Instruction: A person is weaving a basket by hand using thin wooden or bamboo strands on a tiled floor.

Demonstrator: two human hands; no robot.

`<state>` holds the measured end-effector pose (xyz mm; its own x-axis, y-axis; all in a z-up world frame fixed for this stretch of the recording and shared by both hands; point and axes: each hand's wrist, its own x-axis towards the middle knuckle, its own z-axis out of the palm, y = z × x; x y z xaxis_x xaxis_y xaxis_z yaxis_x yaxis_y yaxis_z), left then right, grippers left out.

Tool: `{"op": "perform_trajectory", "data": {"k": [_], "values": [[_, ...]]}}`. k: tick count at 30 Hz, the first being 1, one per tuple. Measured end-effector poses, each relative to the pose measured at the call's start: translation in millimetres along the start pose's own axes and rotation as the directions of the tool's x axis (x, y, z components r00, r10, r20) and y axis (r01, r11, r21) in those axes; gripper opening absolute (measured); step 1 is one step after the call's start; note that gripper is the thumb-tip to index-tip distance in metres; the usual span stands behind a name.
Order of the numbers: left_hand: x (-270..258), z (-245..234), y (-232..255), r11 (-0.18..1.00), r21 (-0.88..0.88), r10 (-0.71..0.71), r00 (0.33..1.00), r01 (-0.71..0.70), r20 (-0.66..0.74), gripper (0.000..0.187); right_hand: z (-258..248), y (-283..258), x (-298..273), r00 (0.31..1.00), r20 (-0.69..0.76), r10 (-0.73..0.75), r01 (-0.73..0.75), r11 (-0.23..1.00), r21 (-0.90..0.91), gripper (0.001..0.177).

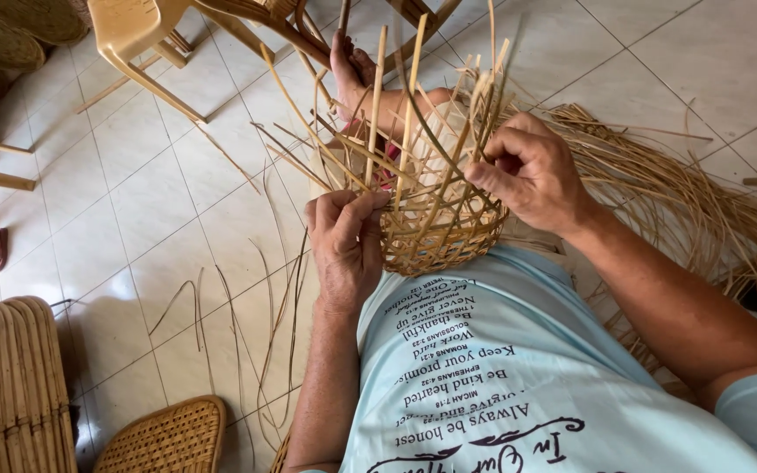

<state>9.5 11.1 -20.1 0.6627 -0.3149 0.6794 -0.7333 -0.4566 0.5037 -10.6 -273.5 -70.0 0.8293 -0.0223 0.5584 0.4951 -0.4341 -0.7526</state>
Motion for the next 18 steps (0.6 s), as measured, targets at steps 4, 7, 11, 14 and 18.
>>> {"op": "perform_trajectory", "data": {"k": [4,7,11,14,18], "values": [[1,0,4,1.000,-0.014,0.005,0.999,-0.005,-0.033,0.027,-17,-4,-3,0.995,-0.054,-0.079,0.076,0.996,-0.053,0.050],[3,-3,11,0.990,0.109,0.091,0.996,-0.093,0.022,0.034,-36,-56,-4,0.951,-0.159,-0.266,0.229,0.950,-0.214,0.018],[8,3,19,0.987,0.096,0.126,0.992,-0.125,0.003,0.029,-18,-84,12,0.901,0.039,-0.431,0.432,0.889,-0.151,0.008],[8,3,22,0.987,0.048,0.149,0.988,-0.151,0.039,0.026,-7,-88,18,0.883,0.328,-0.336,0.458,0.769,-0.446,0.058],[4,-2,13,0.985,-0.171,-0.005,0.997,-0.008,-0.074,0.045,-7,-61,15,0.960,0.230,-0.161,0.213,0.951,-0.226,0.050]]}}
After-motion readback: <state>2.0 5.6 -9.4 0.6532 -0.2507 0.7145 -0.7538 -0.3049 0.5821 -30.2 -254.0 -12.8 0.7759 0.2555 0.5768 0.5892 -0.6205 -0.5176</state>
